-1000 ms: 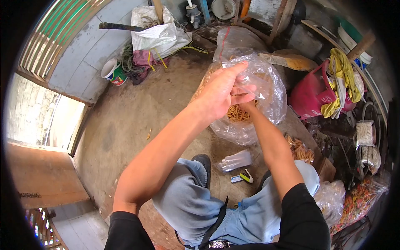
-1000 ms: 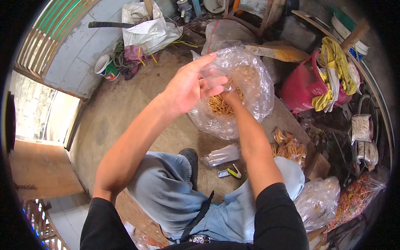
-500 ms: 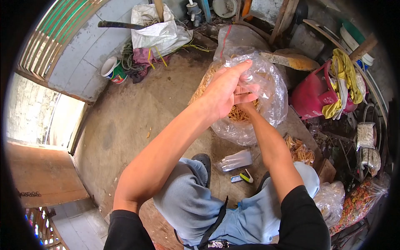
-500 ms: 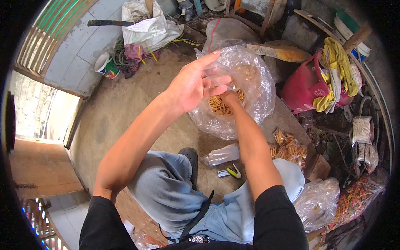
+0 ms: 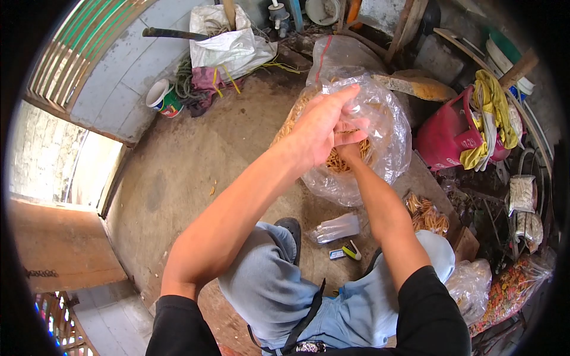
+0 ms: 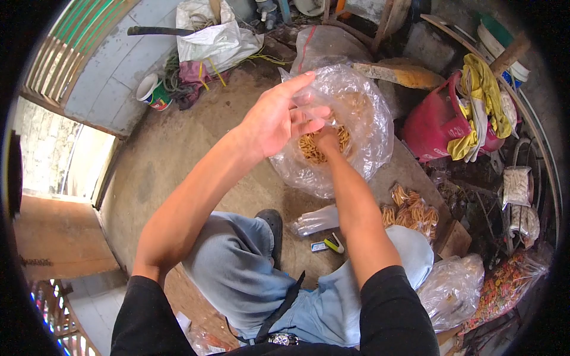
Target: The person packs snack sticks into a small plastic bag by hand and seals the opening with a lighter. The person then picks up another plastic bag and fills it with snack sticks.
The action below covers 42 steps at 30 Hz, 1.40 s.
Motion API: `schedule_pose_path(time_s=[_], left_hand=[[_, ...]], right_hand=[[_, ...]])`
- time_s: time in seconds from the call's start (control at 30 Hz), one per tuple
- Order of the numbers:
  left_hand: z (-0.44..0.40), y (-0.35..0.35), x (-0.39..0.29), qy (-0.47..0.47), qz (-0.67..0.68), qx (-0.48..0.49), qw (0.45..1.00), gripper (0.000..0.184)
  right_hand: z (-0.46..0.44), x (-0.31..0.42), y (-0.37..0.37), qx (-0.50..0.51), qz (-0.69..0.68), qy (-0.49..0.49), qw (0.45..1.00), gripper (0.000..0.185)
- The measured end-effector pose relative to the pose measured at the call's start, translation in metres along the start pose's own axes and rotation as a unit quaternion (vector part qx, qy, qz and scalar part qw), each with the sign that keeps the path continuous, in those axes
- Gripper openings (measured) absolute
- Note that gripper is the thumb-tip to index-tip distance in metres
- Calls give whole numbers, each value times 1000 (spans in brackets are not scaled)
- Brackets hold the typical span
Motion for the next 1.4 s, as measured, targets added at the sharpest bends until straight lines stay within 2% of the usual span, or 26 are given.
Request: schedule_pose_path(time_s=[0.03, 0.1, 0.2, 0.27, 0.3, 0.33, 0.4, 0.47, 0.53, 0.7, 0.83, 0.9, 0.97, 1.07, 1.23, 1.4], left_hand=[[1, -1, -1, 5, 1, 0, 1000, 63], [4, -3, -4, 11, 2, 3, 1000, 62], [7, -7, -6, 12, 1, 4, 1000, 59], [11, -9, -7, 18, -2, 2, 1000, 58], [13, -8, -8, 22, -1, 6, 1000, 58], [16, -8, -8, 19, -5, 0, 1000, 59], [21, -6, -7, 20, -5, -1, 1000, 60], [25, -6, -8, 36, -2, 0, 999, 65], [30, -6, -8, 43, 4, 8, 999, 66], [44, -2, -15, 50, 24, 16, 998, 67], [49, -2, -12, 45, 44, 15, 998, 65], [47, -1, -9, 38, 33, 28, 998, 63], [51, 0, -5, 27, 20, 34, 999, 62], [60, 6, -2, 20, 11, 26, 999, 60], [66, 11, 2, 9, 18, 49, 999, 62], [77, 20, 5, 11, 8, 48, 999, 73]], right_hand=[[4, 27, -25, -14, -43, -17, 999, 32], [4, 35, -39, -29, -82, -36, 996, 30], [-1, 37, -61, -40, -20, -62, 997, 26], [3, 59, -91, 9, 37, -34, 999, 23], [1, 55, -92, 70, 0, 7, 997, 21], [-2, 60, -102, 67, 5, 5, 998, 21], [-5, 71, -125, 47, -43, -14, 998, 21], [-8, 102, -163, 34, -34, -56, 997, 22], [-3, 152, -207, 78, -13, -128, 989, 22], [9, 211, -296, 42, -2, -136, 990, 26], [71, 257, -364, -32, -80, -96, 992, 25], [98, 258, -379, -56, -118, -75, 989, 24], [123, 268, -393, -102, -130, -170, 972, 23], [144, 290, -408, -105, -139, -177, 969, 23], [175, 329, -411, -101, -21, -337, 936, 23], [179, 328, -404, -96, -16, -362, 927, 23]])
Point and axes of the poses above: each hand's wrist, its own z-axis away from the middle knuckle, its own y-axis out of the palm, x = y × z, the point moved 8 cm from there along -z, towards the middle knuckle, and after that the axes turned 7 degrees about -y, right-handed, at the moved point
